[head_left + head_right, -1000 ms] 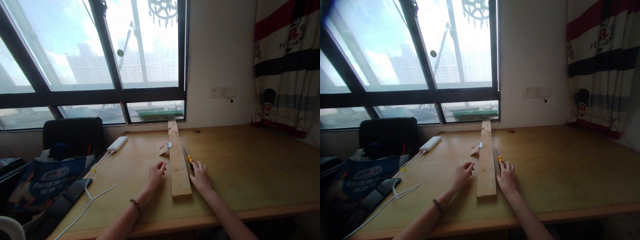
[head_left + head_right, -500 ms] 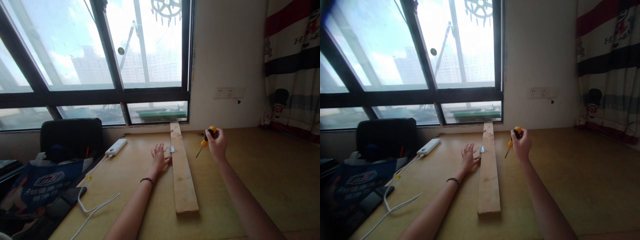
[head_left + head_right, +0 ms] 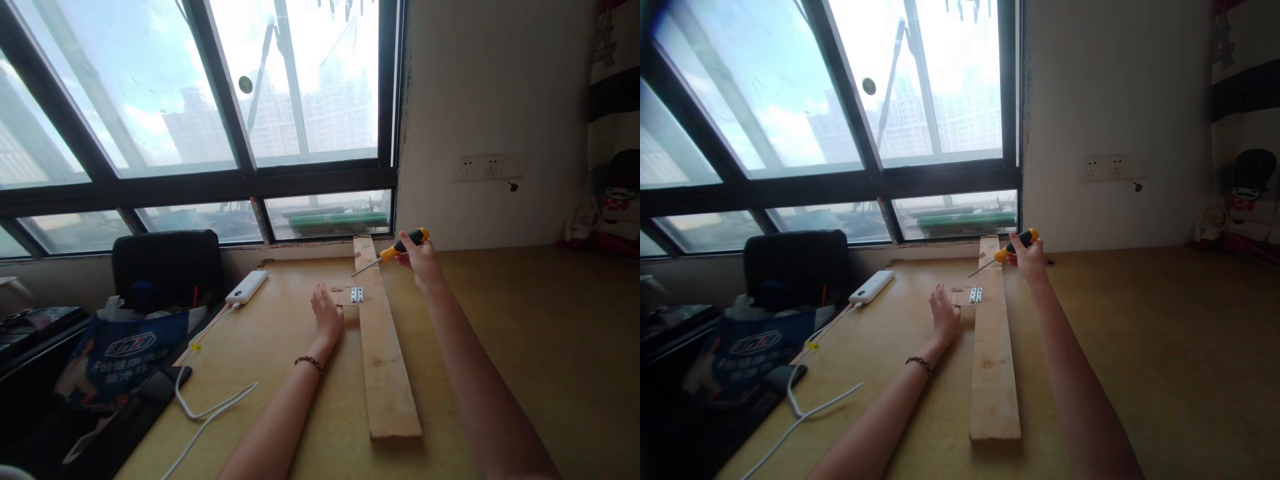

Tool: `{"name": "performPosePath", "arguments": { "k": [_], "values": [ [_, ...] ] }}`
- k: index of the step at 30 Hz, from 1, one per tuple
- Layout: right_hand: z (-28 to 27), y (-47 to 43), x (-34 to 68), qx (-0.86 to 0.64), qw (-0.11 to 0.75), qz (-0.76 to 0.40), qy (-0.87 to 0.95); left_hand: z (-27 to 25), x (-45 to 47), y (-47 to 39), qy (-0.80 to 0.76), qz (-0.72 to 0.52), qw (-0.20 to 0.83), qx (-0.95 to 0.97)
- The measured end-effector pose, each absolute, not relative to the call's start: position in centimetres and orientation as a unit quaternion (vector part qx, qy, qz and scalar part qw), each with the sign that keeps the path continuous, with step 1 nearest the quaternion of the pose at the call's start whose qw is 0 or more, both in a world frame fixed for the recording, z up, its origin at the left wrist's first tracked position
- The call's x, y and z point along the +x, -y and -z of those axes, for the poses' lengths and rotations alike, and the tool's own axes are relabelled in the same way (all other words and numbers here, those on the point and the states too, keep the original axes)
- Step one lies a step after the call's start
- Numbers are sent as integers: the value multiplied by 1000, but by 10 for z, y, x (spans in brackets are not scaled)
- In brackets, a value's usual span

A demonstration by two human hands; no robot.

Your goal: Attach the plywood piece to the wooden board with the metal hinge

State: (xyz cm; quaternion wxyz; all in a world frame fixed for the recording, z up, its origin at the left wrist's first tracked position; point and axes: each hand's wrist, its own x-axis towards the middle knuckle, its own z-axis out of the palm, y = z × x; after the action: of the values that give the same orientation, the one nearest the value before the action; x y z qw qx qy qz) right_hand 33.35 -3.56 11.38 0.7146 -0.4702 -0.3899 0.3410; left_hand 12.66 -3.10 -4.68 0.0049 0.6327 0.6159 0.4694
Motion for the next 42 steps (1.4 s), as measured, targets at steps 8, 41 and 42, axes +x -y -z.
{"name": "performPosePath", "arguments": {
  "k": [8,41,42],
  "values": [
    [-108,31,334,-465,703,-372,389,59,137,16,-448,-645,490,378],
    [-92,35,299,-544,564,-95,614,48,138,16,-335,-533,721,288],
    [-93,36,299,-542,563,-95,616,48,138,16,-336,-532,722,287]
  ]
}}
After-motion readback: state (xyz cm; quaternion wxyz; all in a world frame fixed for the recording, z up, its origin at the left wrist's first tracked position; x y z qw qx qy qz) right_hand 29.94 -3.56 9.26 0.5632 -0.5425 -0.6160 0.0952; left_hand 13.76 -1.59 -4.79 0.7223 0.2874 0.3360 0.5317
